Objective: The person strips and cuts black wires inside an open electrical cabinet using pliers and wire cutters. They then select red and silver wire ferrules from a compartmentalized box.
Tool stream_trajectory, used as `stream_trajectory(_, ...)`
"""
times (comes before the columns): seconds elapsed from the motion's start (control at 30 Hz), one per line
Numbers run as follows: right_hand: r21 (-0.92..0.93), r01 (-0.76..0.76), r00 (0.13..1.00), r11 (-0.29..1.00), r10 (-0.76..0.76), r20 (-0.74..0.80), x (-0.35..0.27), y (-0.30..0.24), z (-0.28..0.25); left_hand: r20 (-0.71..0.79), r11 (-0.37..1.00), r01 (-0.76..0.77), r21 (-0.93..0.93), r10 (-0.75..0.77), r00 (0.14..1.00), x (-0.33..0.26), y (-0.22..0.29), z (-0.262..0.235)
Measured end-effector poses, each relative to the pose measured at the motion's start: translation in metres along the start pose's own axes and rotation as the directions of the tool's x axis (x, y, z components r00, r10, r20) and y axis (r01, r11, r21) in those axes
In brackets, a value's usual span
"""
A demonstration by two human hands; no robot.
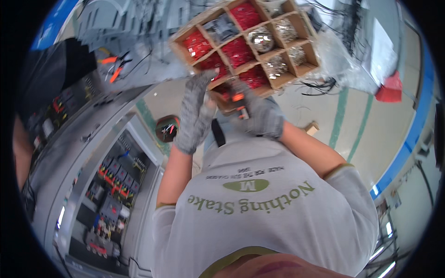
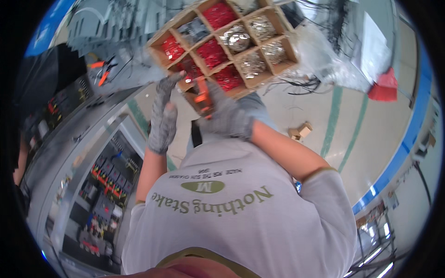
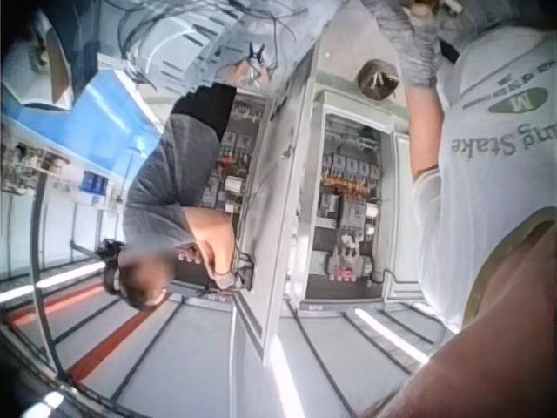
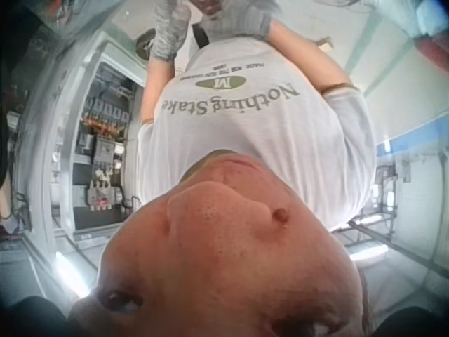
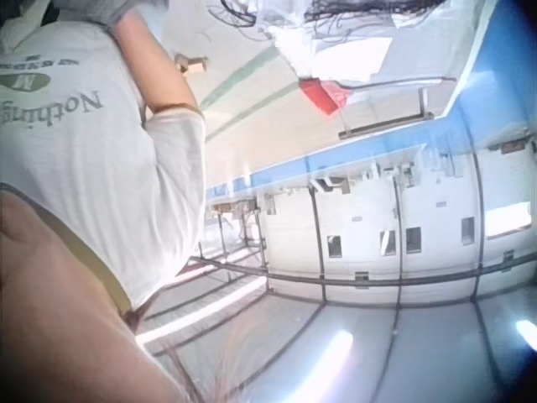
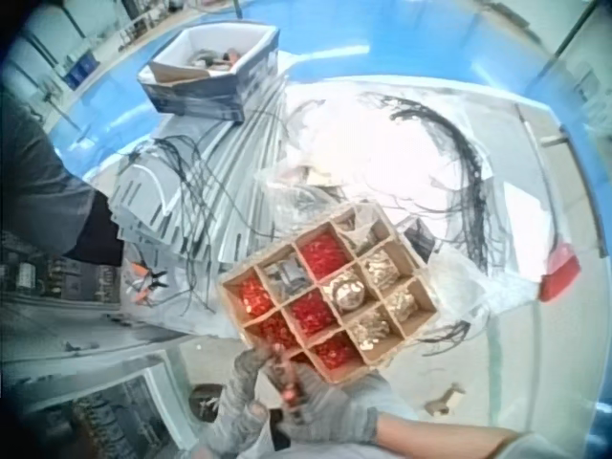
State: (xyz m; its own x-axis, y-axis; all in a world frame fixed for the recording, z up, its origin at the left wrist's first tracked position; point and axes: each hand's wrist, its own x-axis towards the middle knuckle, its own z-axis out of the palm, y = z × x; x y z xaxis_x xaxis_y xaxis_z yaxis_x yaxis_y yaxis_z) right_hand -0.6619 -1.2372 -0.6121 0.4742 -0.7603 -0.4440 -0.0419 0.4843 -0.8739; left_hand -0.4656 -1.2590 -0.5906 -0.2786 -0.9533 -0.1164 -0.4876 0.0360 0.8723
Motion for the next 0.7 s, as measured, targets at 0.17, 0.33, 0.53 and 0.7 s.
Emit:
stream_trajectory(0.17,-0.033,0.153,0.971,0.988,-0.157,-0.182,-0.016,0.065,-0.055,-0.003,0.736,-0.033,0.677,0.048,0.999,0.045,-0.024,-0.04)
stream_trajectory(0.33,-0.02,0.173,0.974,0.985,-0.174,-0.148,-0.014,0.057,-0.06,0.336,0.436,-0.308,0.846,0.014,0.942,0.086,-0.053,-0.057)
stream_trajectory(0.53,-0.002,0.179,0.973,0.984,-0.177,-0.149,-0.014,0.068,-0.064,0.566,0.443,-0.423,0.791,-0.264,0.781,0.112,-0.052,-0.033)
stream_trajectory(0.7,0.001,0.173,0.962,0.985,-0.168,-0.217,-0.013,0.044,-0.054,0.441,0.644,-0.303,0.703,-0.061,0.895,0.113,-0.059,-0.062)
